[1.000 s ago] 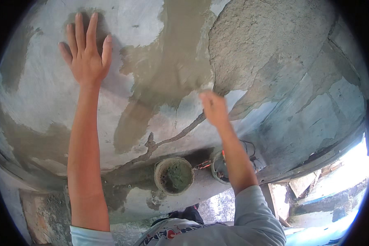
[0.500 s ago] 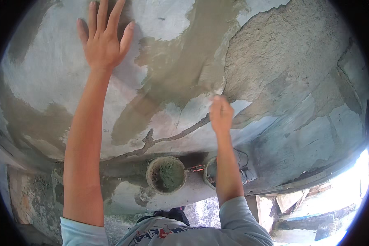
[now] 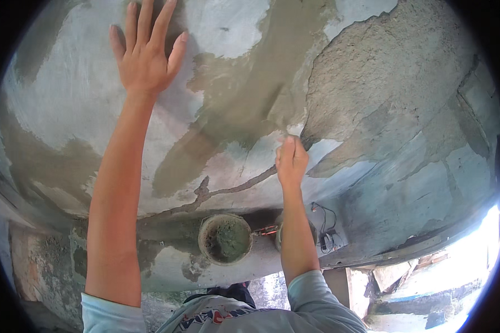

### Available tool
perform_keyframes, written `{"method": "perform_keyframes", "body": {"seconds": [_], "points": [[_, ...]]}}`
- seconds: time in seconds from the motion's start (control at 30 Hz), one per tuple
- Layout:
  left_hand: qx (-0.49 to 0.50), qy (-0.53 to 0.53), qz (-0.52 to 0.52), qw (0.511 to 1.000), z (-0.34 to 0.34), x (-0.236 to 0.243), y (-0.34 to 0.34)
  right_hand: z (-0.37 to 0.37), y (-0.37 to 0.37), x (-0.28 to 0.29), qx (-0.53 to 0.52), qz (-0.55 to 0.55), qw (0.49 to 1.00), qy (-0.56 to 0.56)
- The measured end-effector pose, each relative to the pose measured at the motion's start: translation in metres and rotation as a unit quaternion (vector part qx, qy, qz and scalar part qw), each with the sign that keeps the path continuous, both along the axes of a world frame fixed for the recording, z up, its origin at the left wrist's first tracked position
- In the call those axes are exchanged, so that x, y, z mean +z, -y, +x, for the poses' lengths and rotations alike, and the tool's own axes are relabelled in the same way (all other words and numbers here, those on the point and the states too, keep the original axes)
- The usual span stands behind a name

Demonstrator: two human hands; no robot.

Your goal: The person patches a damaged interior wall with cement mix from a bucket, applying it with a trowel.

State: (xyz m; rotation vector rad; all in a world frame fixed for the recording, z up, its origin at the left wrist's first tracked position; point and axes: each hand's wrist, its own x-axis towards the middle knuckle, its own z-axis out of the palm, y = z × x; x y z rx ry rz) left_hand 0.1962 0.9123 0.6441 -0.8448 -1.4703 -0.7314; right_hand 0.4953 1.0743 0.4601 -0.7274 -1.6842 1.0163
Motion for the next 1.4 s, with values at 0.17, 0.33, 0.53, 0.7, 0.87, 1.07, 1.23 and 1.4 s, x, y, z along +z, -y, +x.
{"method": "perform_keyframes", "body": {"seconds": [0.17,0.33,0.53,0.7,0.87,1.07,1.23,1.4], "points": [[0.000,0.005,0.000,1.000,0.000,0.000,-0.003,-0.049,0.049,-0.063,0.034,0.197,0.971,0.127],[-0.002,-0.010,0.006,1.000,-0.006,-0.002,-0.003,-0.027,0.054,-0.061,0.007,0.145,0.986,0.083],[0.003,-0.006,0.005,1.000,-0.002,0.000,0.004,-0.003,0.004,0.009,0.027,-0.033,0.990,-0.132],[-0.007,0.033,-0.022,0.999,0.008,0.000,-0.001,-0.036,0.025,-0.032,-0.027,0.224,0.972,0.065],[0.019,0.031,-0.025,0.999,0.003,-0.002,0.002,-0.029,0.069,-0.055,0.044,0.212,0.952,0.215],[-0.054,-0.037,0.045,0.997,-0.014,-0.005,-0.009,-0.003,0.009,-0.015,-0.034,0.034,0.998,0.026],[-0.067,-0.042,0.047,0.996,-0.009,-0.003,-0.016,-0.031,0.025,-0.039,-0.020,0.203,0.972,0.119],[-0.061,-0.040,0.049,0.996,-0.020,-0.004,-0.006,-0.021,0.062,-0.064,0.027,0.290,0.905,0.311]]}}
